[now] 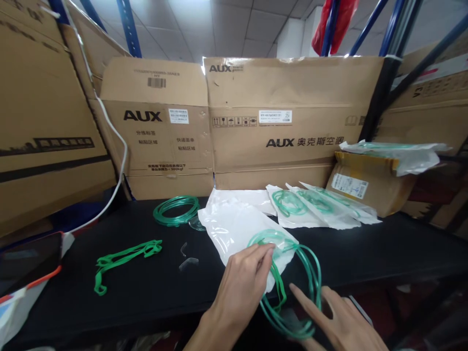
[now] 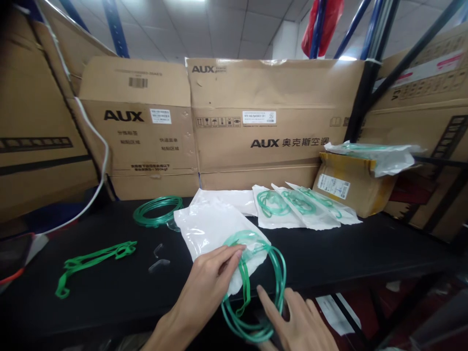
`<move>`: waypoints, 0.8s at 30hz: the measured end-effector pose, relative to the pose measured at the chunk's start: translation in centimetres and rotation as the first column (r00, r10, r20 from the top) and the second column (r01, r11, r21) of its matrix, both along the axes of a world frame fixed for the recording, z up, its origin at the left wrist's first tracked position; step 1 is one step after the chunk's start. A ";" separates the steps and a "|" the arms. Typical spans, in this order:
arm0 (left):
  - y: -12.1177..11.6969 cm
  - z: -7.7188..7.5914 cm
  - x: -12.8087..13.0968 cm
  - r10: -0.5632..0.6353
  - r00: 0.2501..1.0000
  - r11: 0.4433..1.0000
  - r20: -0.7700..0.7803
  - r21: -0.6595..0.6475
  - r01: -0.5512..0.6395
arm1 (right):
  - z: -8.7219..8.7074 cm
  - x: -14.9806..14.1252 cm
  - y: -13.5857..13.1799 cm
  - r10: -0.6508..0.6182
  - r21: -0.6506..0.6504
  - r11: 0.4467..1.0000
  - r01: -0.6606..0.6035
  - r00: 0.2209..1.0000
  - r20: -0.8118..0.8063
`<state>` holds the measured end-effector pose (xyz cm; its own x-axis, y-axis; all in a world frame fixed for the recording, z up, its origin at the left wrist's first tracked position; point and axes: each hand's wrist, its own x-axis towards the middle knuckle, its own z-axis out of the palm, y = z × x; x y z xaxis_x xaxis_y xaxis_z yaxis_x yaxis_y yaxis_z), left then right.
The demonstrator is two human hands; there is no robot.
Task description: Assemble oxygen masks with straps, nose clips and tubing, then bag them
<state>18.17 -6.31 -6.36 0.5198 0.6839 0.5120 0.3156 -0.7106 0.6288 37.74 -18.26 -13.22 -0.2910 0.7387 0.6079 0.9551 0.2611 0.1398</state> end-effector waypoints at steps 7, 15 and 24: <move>0.9 1.0 -0.9 0.000 1.000 0.989 0.023 -0.147 0.003 | 3.9 -1.2 1.0 -0.083 0.219 0.974 0.062 0.993 0.085; 1.3 1.4 -1.4 -0.060 0.998 0.976 0.005 -0.212 0.059 | 4.4 -4.0 2.4 0.330 0.144 0.934 -0.326 0.944 -0.004; 0.5 1.5 -1.3 -0.119 0.981 0.992 -0.154 0.033 0.125 | 4.8 -4.1 3.2 0.240 0.167 0.962 -0.216 0.960 -0.143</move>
